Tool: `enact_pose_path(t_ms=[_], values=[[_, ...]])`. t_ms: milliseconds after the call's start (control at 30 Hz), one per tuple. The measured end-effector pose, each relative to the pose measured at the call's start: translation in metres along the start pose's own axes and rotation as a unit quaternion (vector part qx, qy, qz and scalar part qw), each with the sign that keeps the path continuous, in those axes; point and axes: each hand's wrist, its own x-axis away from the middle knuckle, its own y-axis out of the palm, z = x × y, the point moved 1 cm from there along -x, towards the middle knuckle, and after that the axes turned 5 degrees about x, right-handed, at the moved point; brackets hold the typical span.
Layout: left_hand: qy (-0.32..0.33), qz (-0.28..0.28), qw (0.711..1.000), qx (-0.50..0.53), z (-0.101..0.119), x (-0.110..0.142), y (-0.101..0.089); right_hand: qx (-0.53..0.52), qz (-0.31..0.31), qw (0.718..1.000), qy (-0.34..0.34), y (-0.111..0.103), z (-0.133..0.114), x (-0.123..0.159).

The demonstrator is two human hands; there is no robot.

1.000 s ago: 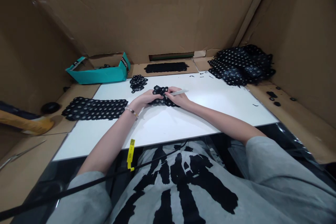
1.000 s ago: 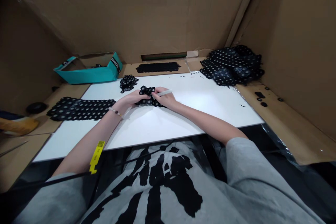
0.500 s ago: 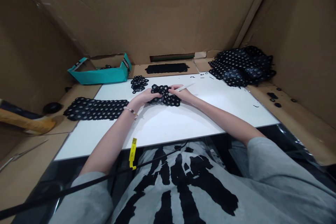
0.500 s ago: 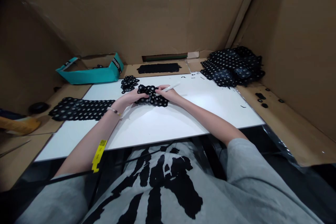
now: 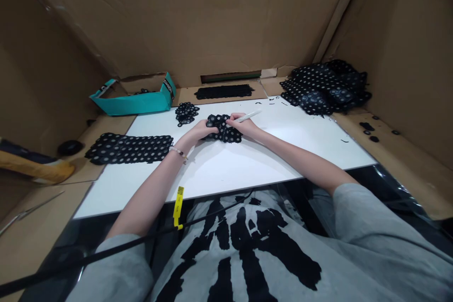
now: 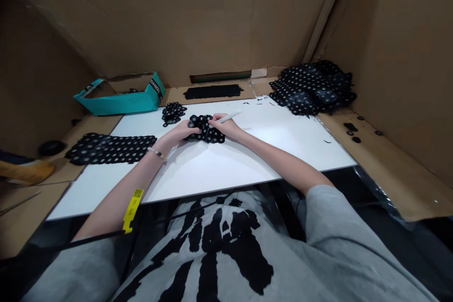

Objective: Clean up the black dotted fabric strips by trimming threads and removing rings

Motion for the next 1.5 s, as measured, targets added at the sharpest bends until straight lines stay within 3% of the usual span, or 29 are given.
enact_pose_path(t_ms=[100,267,600,1133,1500], values=[[0.016,-0.027,0.999,0.026,0.002,0.003,0.003,0.001,0.000,1.000,-0.004,0.000,-0.001,0.000],[0.002,0.029,0.999,0.028,-0.003,-0.002,0.005,0.002,-0.015,1.000,0.010,0.003,0.000,0.001],[0.019,0.072,0.995,0.066,-0.011,-0.010,0.004,0.004,0.001,0.999,0.045,0.004,-0.003,0.003],[0.057,0.089,0.994,-0.018,-0.007,-0.006,0.011,-0.029,0.002,0.997,0.069,0.008,-0.008,0.008],[0.058,0.099,0.993,0.041,-0.016,-0.013,0.012,0.023,0.036,0.997,0.067,0.013,-0.007,0.010]])
